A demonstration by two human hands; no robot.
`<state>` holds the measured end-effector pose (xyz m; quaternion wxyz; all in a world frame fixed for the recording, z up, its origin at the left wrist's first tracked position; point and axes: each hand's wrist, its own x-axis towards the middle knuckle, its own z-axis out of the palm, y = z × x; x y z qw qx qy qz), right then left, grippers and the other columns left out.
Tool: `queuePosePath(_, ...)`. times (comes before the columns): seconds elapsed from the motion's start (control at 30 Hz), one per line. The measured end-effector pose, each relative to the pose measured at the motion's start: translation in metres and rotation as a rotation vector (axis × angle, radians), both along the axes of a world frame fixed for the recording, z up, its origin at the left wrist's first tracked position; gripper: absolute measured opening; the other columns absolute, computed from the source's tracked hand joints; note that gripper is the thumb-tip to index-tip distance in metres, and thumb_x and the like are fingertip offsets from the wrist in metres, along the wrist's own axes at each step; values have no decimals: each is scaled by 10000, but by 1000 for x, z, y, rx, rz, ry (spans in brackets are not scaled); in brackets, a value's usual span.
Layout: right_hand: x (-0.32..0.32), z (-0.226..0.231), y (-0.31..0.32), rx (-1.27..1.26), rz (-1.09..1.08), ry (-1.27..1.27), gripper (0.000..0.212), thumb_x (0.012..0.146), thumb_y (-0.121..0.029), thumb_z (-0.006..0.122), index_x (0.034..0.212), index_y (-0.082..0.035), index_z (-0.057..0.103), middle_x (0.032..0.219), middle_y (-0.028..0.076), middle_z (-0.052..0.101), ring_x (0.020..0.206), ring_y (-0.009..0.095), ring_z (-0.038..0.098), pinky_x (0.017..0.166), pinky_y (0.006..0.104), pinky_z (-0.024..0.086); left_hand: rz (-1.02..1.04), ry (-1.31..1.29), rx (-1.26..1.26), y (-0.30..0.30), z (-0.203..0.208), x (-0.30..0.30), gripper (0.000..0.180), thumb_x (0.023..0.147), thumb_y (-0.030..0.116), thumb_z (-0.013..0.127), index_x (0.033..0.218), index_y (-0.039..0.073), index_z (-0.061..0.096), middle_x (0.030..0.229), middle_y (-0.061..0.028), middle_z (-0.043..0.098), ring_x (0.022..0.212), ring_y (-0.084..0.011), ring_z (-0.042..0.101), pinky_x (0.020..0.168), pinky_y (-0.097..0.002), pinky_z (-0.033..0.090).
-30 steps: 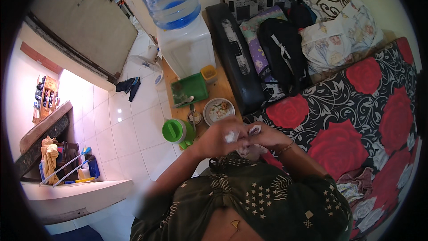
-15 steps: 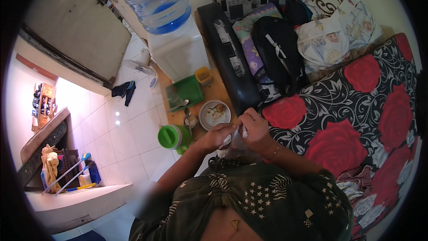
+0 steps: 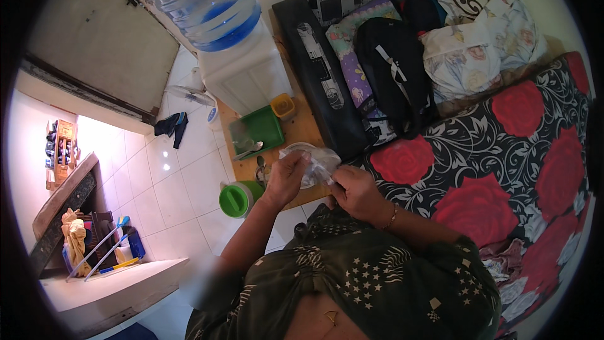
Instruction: The person sweeps debris from the floor into a dustpan using a broom and then carries the dustpan to a black bag to empty it.
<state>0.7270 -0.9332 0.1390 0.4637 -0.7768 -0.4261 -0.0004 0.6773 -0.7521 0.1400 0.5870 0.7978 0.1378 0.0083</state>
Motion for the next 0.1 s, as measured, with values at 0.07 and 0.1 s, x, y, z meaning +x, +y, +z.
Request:
queuePosePath(0.07, 4, -1, -2, -45, 21, 69, 154, 690, -46, 640, 823, -44, 560, 748, 114, 553, 673, 286, 565, 584, 385, 442, 113, -103, 236, 9, -14, 8, 247, 905, 216, 491, 841, -11, 566, 657, -30, 579, 561, -218, 505, 562, -320, 430)
queuePosePath(0.1, 7, 0, -3, -90, 34, 141, 166, 708, -53, 638, 860, -54, 571, 748, 109, 553, 677, 284, 570, 613, 385, 452, 121, 61, 264, 9, -1, 15, 241, 896, 221, 507, 957, 2, 588, 832, -104, 652, 735, -246, 593, 687, -270, 440)
